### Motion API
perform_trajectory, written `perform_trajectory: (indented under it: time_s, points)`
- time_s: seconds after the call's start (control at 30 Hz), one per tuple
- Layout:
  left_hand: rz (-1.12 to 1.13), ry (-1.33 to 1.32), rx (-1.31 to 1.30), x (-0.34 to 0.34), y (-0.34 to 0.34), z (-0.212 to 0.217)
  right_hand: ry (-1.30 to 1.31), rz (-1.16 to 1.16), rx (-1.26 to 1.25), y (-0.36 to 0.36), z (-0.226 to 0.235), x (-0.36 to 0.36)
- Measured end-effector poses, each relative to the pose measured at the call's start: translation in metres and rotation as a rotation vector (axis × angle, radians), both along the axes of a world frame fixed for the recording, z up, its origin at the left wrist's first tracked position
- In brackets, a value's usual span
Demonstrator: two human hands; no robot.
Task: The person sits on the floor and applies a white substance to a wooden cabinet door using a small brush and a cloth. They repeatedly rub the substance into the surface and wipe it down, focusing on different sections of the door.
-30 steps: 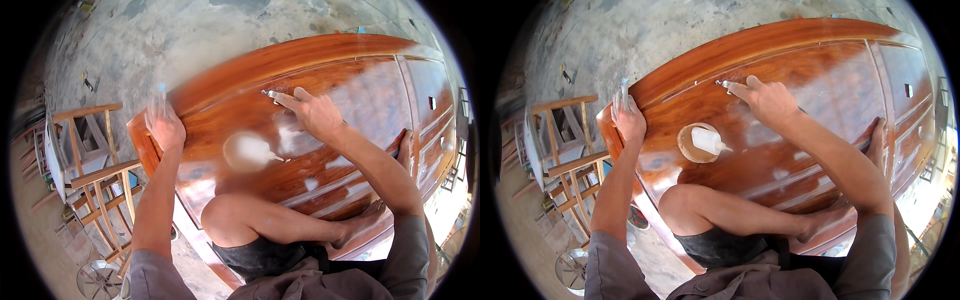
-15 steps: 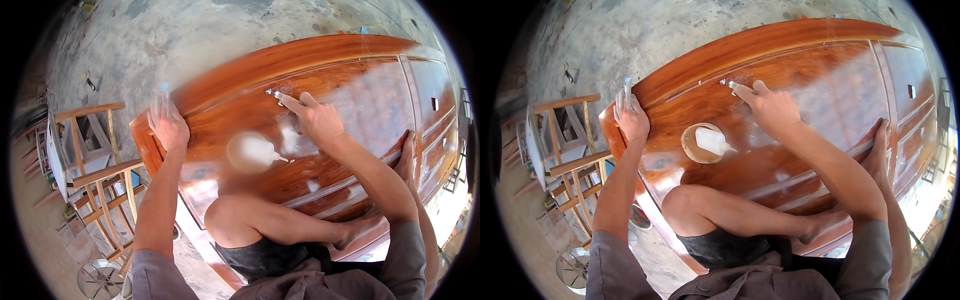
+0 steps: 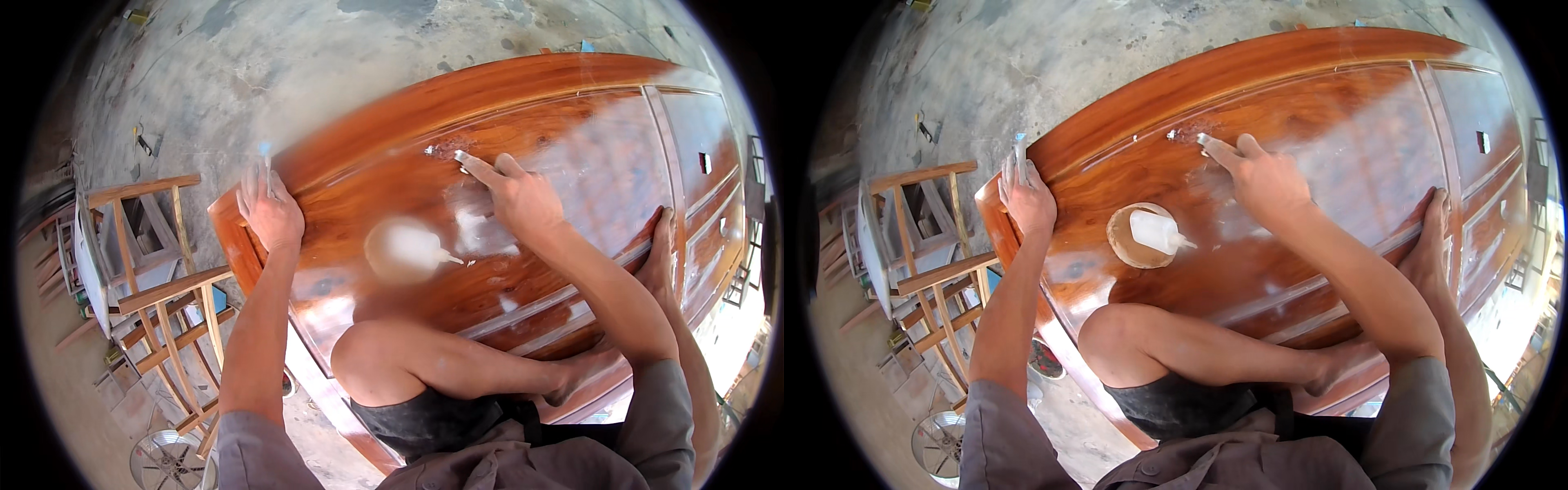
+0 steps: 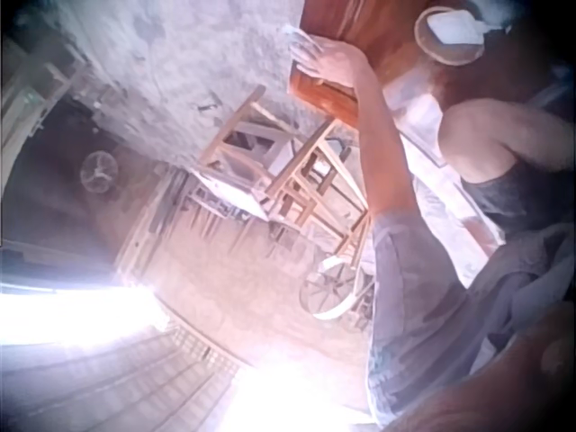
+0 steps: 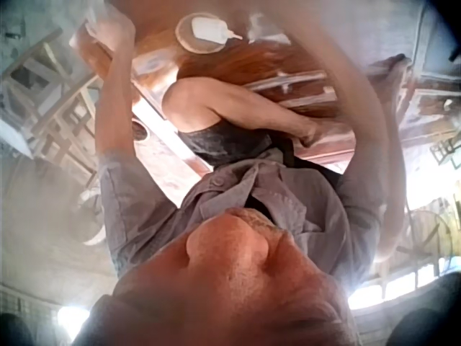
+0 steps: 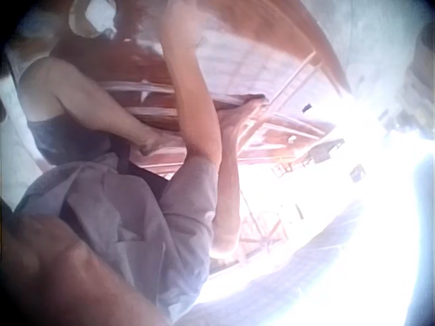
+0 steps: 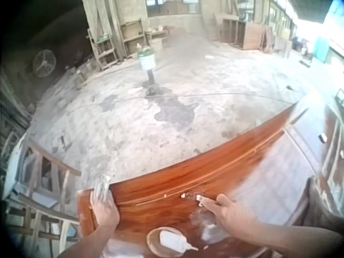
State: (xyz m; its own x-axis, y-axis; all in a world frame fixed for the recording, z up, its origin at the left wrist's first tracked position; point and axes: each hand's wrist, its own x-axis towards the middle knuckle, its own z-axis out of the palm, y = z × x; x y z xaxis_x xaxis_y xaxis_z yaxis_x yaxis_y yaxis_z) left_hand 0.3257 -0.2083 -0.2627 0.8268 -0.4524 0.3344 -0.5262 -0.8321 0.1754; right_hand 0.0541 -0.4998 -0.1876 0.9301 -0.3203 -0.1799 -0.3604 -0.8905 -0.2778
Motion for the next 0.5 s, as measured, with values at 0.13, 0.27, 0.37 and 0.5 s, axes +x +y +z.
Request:
perform_trajectory:
  time_s: [0.13, 0.27, 0.37, 0.5]
  points:
    - [0.004, 0.051, -0.013, -0.003, -0.010, 0.006, -0.051, -0.013, -0.014, -0.001, -0.001, 0.006]
    - [0.009, 0.012, -0.008, -0.001, -0.003, 0.003, -0.052, 0.014, 0.002, -0.008, 0.000, -0.004]
    - [0.011, 0.043, -0.009, -0.002, -0.006, 0.005, -0.047, -0.010, -0.011, -0.011, 0.001, -0.008]
    - [0.017, 0.053, -0.021, -0.004, -0.007, 0.005, -0.049, 0.007, -0.041, -0.013, 0.006, 0.003]
